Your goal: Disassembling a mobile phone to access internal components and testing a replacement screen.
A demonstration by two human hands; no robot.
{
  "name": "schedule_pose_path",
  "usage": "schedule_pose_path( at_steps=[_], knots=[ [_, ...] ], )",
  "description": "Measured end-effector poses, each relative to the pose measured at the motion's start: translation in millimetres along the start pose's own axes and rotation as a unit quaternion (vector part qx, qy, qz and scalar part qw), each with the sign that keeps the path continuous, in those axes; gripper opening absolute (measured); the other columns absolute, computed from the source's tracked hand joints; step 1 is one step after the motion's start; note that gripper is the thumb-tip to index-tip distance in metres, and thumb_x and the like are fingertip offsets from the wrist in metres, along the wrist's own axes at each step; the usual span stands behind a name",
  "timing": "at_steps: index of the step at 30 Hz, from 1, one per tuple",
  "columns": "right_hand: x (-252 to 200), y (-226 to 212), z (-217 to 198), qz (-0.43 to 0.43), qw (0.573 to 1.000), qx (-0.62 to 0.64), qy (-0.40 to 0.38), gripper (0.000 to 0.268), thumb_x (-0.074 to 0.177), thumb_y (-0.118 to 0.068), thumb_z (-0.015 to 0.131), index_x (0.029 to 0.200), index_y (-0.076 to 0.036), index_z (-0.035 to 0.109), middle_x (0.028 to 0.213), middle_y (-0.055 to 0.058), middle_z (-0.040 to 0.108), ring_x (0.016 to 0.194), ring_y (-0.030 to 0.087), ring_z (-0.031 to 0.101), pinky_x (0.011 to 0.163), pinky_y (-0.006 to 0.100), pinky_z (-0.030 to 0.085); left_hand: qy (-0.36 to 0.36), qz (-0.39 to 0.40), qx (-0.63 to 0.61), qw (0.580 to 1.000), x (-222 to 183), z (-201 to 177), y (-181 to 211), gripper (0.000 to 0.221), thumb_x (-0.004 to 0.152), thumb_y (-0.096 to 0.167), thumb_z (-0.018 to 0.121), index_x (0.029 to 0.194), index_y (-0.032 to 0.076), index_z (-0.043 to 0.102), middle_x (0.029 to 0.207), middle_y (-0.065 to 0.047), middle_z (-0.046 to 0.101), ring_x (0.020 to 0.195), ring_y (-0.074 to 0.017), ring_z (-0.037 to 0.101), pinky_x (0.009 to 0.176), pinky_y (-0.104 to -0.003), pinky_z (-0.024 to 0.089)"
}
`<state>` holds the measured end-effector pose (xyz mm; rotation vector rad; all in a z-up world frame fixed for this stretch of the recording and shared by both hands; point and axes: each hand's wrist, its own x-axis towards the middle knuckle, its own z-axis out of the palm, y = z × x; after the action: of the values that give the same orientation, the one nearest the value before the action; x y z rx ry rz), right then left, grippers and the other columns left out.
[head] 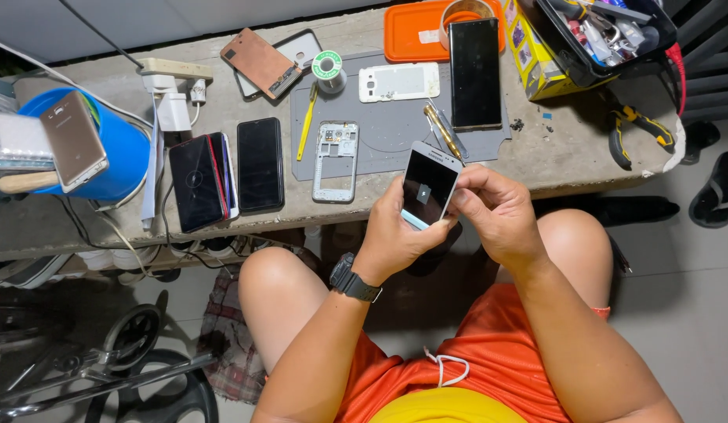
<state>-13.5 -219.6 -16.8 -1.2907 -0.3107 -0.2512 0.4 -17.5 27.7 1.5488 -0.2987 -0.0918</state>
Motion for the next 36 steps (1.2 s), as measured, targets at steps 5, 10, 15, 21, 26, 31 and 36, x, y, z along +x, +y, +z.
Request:
schedule_pose_path(
  at_steps=[5,10,15,21,26,31,36],
  knots=[
    [1,3,-5,0.004,1.000,-0.002,0.003,0.009,0.114,0.002,0.072,0.119,0.009,0.075,0.104,0.015,0.072,0.098,0.016,0.077,0.080,0.041,0.069,0.001,-0.002,0.005,1.000,1,0,-7,0.045,0.080,0.017,0.103,0.113,0.008,0.073,0.094,-0.011,0.080,0.098,-0.0153,0.073,0.084,-0.043,0.065],
    [3,6,-3,0.013,1.000,-0.001,0.000,0.008,0.115,0.002,0.071,0.119,0.008,0.074,0.104,0.014,0.073,0.098,0.015,0.076,0.080,0.040,0.069,-0.001,-0.014,-0.009,1.000,2,-3,-24,0.049,0.080,0.014,0.106,0.118,0.007,0.075,0.099,-0.013,0.082,0.102,-0.0162,0.076,0.088,-0.043,0.067],
    [4,9,6,0.049,0.998,-0.006,0.032,0.009,0.116,-0.002,0.072,0.119,0.006,0.075,0.098,0.009,0.075,0.097,0.012,0.077,0.080,0.036,0.069,-0.019,-0.044,-0.058,0.997,2,-7,-23,0.045,0.083,0.010,0.103,0.118,0.004,0.075,0.105,-0.014,0.087,0.105,-0.0158,0.079,0.091,-0.041,0.069],
    [11,4,19,0.071,0.997,-0.011,0.038,0.011,0.115,-0.004,0.072,0.117,0.006,0.077,0.094,0.014,0.080,0.093,0.014,0.079,0.078,0.039,0.071,-0.044,-0.102,-0.140,0.984,3,-11,-25,0.041,0.088,0.004,0.099,0.121,0.000,0.075,0.111,-0.014,0.088,0.105,-0.0153,0.081,0.087,-0.035,0.072],
    [12,4,23,0.084,0.996,-0.015,0.039,0.012,0.114,-0.005,0.074,0.116,0.006,0.079,0.091,0.014,0.081,0.090,0.014,0.079,0.078,0.037,0.071,-0.048,-0.107,-0.152,0.981,4,-16,-13,0.043,0.089,0.003,0.099,0.124,-0.002,0.074,0.114,-0.016,0.087,0.105,-0.0172,0.081,0.088,-0.037,0.073],
    [13,5,24,0.082,0.996,-0.010,0.036,0.013,0.114,-0.004,0.075,0.117,0.007,0.079,0.090,0.014,0.081,0.091,0.013,0.078,0.078,0.036,0.070,-0.046,-0.109,-0.147,0.982,0,-20,-37,0.046,0.088,0.002,0.100,0.125,-0.002,0.073,0.114,-0.017,0.088,0.105,-0.0172,0.081,0.086,-0.038,0.073],
    [13,-3,27,0.085,0.995,-0.027,0.034,0.013,0.114,-0.005,0.076,0.119,0.005,0.082,0.091,0.011,0.081,0.094,0.008,0.071,0.081,0.033,0.067,-0.034,-0.087,-0.110,0.990,-1,-23,-35,0.044,0.087,0.004,0.101,0.123,-0.001,0.075,0.110,-0.016,0.088,0.107,-0.0170,0.079,0.091,-0.040,0.071]
  ],
)
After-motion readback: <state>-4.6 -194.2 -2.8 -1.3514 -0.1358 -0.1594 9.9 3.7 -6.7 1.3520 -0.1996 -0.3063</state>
